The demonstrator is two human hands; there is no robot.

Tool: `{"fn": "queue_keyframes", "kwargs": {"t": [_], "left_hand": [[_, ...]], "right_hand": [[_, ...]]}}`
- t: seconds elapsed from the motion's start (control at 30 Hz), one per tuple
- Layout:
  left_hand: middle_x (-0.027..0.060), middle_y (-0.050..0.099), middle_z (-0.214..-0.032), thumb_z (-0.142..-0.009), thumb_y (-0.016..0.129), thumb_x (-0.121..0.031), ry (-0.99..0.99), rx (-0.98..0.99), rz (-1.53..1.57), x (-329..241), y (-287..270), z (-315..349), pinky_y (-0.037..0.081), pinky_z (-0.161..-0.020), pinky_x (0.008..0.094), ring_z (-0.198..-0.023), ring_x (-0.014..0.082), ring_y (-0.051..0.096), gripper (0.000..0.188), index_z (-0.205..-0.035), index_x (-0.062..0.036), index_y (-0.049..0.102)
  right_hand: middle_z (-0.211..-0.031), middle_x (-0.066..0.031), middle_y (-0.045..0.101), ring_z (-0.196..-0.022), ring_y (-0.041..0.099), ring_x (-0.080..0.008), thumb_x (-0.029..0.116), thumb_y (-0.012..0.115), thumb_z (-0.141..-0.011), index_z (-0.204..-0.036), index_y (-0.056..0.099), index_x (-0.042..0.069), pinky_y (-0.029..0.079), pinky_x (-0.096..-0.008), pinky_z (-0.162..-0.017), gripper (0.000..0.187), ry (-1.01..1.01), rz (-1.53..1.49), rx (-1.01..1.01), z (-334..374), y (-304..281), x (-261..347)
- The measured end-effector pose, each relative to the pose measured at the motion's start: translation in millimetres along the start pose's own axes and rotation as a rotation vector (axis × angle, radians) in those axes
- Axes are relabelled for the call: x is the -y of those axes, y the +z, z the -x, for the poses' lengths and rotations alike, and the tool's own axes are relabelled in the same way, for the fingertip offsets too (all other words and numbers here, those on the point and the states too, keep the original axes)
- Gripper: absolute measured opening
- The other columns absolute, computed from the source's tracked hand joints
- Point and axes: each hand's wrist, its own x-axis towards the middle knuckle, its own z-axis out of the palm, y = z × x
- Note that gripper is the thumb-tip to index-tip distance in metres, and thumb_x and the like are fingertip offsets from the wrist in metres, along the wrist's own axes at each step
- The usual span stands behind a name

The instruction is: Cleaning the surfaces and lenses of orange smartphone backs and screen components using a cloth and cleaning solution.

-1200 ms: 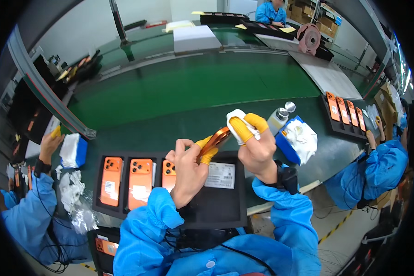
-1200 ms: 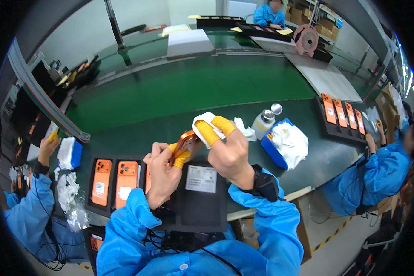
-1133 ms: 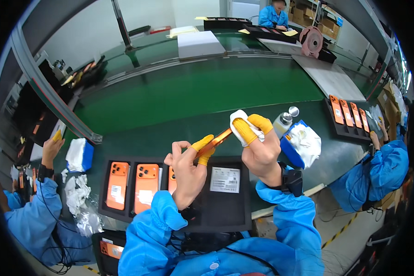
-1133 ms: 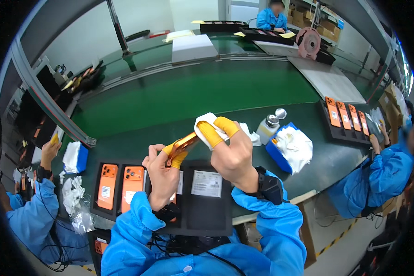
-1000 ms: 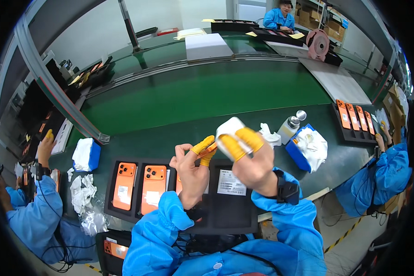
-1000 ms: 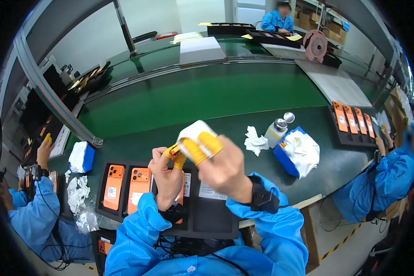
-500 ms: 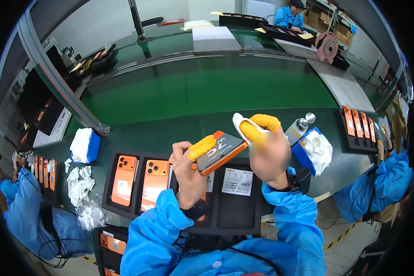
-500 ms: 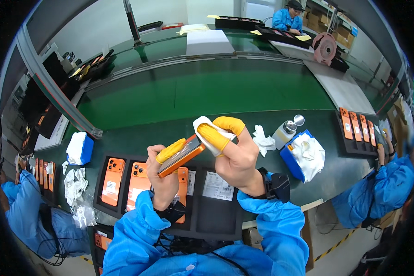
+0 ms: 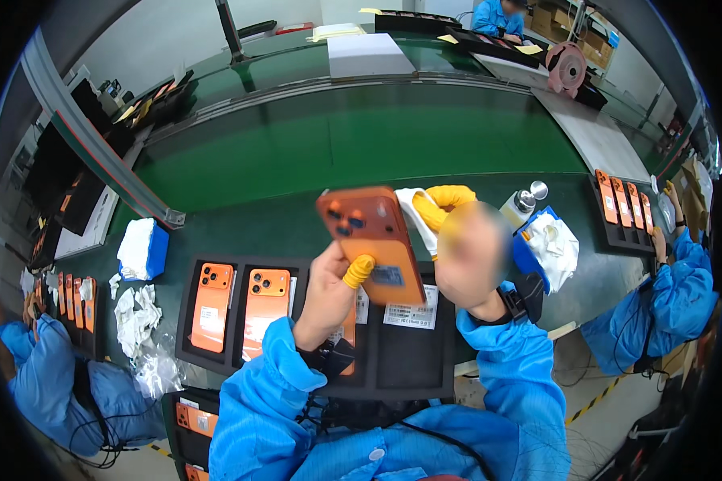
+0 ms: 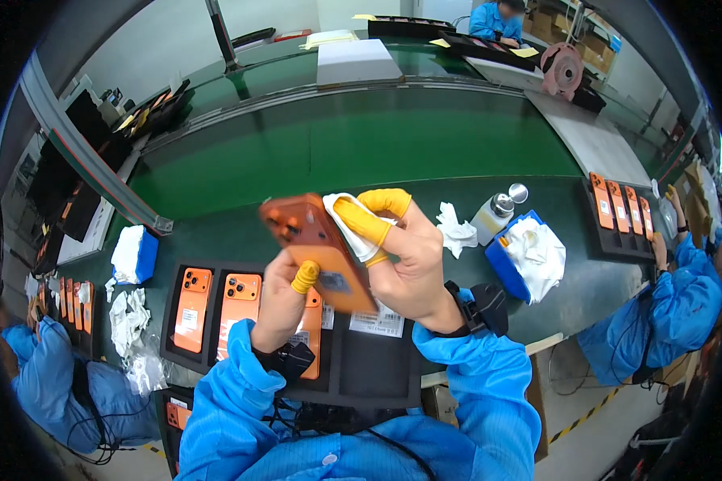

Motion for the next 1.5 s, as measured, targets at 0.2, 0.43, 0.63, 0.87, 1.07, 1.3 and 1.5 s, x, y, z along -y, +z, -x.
{"fn": "queue_keyframes", "kwargs": {"t": [0.2, 0.43, 0.63, 0.87, 1.07, 1.3, 1.5], "left_hand": [[0.0039, 0.061, -0.097, -0.087, 0.058, -0.041, -0.409, 0.122, 0.432, -7.5, 8.5, 3.2, 0.047, -0.082, 0.0254, -0.089, 0.0140, 0.057, 0.044, -0.111, -0.0039, 0.055], [0.0047, 0.054, -0.082, -0.090, 0.057, -0.034, -0.468, 0.086, 0.641, -3.5, 5.6, 0.2, 0.044, -0.066, 0.0258, -0.080, 0.0179, 0.044, 0.031, -0.103, -0.0061, 0.058], [0.0082, 0.059, -0.099, -0.091, 0.057, -0.026, -0.404, 0.156, 0.733, 3.6, -8.0, 3.6, 0.049, -0.078, 0.0323, -0.090, 0.0209, 0.051, 0.031, -0.113, -0.0059, 0.055], [0.0110, 0.059, -0.115, -0.095, 0.048, -0.035, -0.221, 0.469, 1.065, 17.0, -22.9, -8.7, 0.048, -0.091, 0.0373, -0.105, 0.0234, 0.059, 0.042, -0.121, -0.0019, 0.052], [0.0074, 0.060, -0.102, -0.093, 0.053, -0.028, -0.402, 0.189, 0.807, 10.6, -12.0, 1.2, 0.046, -0.080, 0.0309, -0.089, 0.0177, 0.053, 0.033, -0.114, -0.0029, 0.056], [0.0068, 0.062, -0.106, -0.093, 0.054, -0.030, -0.417, 0.154, 0.822, 16.8, -20.2, -3.8, 0.050, -0.083, 0.0318, -0.096, 0.0168, 0.061, 0.038, -0.120, -0.0029, 0.053], [0.0115, 0.062, -0.104, -0.092, 0.055, -0.030, -0.454, -0.266, 0.735, -8.3, -15.4, -5.1, 0.051, -0.084, 0.0358, -0.095, 0.0222, 0.061, 0.036, -0.115, -0.0023, 0.055]], "right_hand": [[-0.101, -0.0152, 0.061, -0.085, 0.063, -0.0242, -0.014, 0.058, -0.072, -0.104, 0.068, 0.000, 0.049, -0.0277, -0.076, 0.036, -0.024, 0.020, -0.091, -4.9, -1.3, -3.6], [-0.098, -0.0168, 0.061, -0.084, 0.063, -0.0277, -0.013, 0.061, -0.063, -0.100, 0.069, 0.000, 0.051, -0.0308, -0.073, 0.039, -0.102, 0.216, -0.088, -3.5, 1.5, -12.8], [-0.093, -0.0165, 0.063, -0.078, 0.065, -0.0307, -0.007, 0.064, -0.053, -0.093, 0.071, 0.004, 0.054, -0.0356, -0.067, 0.042, -0.325, 0.377, -0.053, -4.5, 6.8, -1.9], [-0.090, -0.0122, 0.064, -0.070, 0.063, -0.0204, 0.010, 0.065, -0.054, -0.088, 0.072, 0.007, 0.051, -0.0296, -0.058, 0.035, -0.610, 0.082, 0.389, 23.9, 16.9, 23.1], [-0.095, -0.0145, 0.062, -0.075, 0.064, -0.0273, -0.006, 0.061, -0.055, -0.095, 0.072, 0.006, 0.054, -0.0328, -0.065, 0.043, -0.320, 0.320, -0.040, -2.5, 9.9, -13.3], [-0.096, -0.0167, 0.063, -0.078, 0.066, -0.0300, -0.010, 0.058, -0.055, -0.094, 0.072, 0.006, 0.055, -0.0343, -0.068, 0.045, -0.258, 0.307, -0.055, -1.8, 19.1, -22.0], [-0.090, -0.0131, 0.063, -0.066, 0.063, -0.0262, 0.002, 0.067, -0.052, -0.089, 0.072, 0.008, 0.051, -0.0331, -0.054, 0.038, -0.381, 0.101, 0.107, 19.1, 34.7, -1.4]]}}
